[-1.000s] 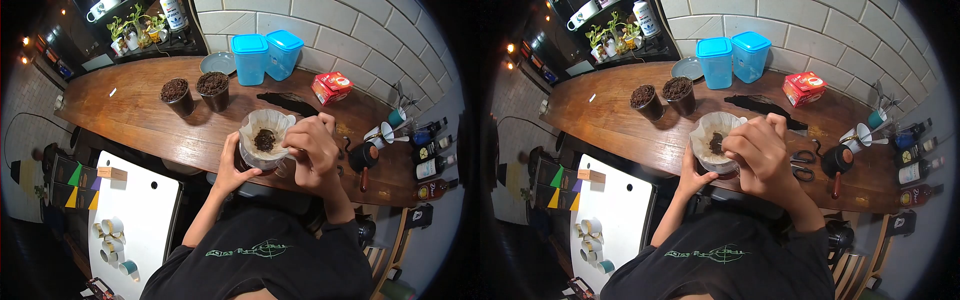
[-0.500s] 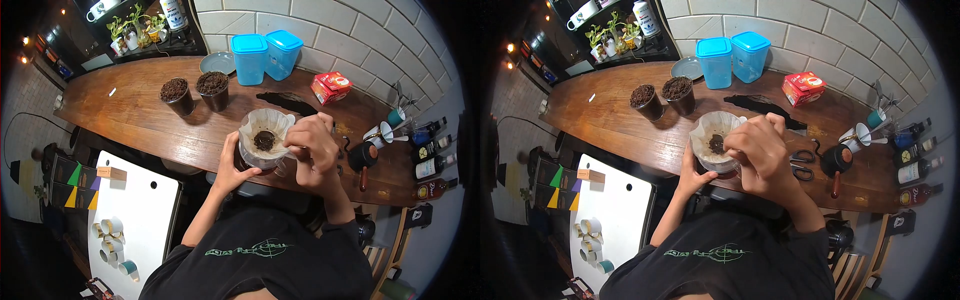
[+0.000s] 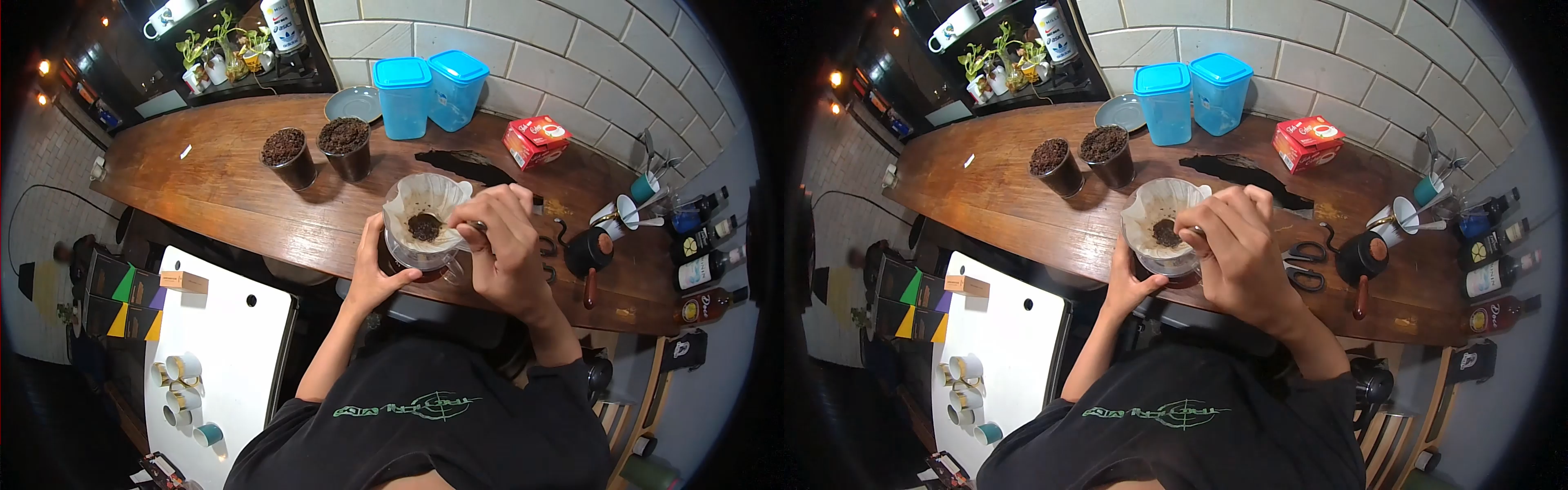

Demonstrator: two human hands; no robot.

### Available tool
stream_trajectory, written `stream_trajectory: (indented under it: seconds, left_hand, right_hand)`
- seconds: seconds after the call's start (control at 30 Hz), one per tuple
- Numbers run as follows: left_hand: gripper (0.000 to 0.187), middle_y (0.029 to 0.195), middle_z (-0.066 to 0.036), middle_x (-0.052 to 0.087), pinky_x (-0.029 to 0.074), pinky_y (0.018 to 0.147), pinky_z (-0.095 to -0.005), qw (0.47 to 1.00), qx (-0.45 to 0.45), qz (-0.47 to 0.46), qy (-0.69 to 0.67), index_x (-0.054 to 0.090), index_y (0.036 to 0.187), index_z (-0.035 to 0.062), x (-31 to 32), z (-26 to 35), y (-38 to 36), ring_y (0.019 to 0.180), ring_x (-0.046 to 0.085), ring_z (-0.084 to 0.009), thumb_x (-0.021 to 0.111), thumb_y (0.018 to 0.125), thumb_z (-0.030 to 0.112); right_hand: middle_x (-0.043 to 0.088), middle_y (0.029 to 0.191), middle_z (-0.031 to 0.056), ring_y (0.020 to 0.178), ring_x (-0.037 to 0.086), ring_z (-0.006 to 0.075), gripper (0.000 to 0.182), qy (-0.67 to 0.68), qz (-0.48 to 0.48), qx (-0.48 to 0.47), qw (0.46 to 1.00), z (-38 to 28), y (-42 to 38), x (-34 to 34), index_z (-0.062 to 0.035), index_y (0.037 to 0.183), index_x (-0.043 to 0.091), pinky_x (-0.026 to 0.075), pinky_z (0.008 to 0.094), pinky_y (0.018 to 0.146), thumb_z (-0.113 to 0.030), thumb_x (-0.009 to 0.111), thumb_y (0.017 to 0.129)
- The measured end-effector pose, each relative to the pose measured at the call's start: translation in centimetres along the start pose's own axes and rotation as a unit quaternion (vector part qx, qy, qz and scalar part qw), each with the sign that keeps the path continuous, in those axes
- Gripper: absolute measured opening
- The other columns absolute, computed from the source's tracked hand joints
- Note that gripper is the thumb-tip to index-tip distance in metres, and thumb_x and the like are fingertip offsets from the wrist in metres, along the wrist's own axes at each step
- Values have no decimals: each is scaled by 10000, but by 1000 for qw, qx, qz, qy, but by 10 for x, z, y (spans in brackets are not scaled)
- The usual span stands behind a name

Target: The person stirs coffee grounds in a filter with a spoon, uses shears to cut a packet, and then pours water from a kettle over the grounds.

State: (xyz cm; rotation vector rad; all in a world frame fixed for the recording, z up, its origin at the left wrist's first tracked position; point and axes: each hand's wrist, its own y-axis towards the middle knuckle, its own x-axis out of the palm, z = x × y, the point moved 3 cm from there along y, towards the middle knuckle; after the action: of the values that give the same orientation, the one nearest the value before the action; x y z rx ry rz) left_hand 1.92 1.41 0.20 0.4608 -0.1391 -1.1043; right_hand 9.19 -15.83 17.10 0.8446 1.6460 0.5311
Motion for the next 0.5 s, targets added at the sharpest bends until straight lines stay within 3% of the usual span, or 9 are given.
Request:
stream_trajectory:
  seconds: [0.3,0.43,0.5]
  left_hand:
    - [1004,1322,-171,505,379,1088,-440,1000,9,6,2,419,1401,2,1,-3,-1,1267,499,-329,856,663,524]
    - [991,1318,-168,508,382,1085,-439,1000,6,3,-9,424,1397,3,1,-3,0,1261,503,-327,853,667,518]
    - [988,1316,-168,509,383,1084,-438,1000,8,5,3,425,1396,4,0,-2,0,1258,504,-327,853,667,515]
  right_hand:
    - [644,854,50,807,582,246,25,29,105,80,991,1,-3,-3,-39,918,613,390,404,844,-47,591,927]
    - [643,849,36,751,560,226,24,-20,90,87,992,4,-4,3,-41,914,588,360,392,831,-45,581,936]
    - [640,843,27,750,559,222,38,-29,136,95,986,3,-5,-1,-46,907,588,360,396,831,-50,574,942]
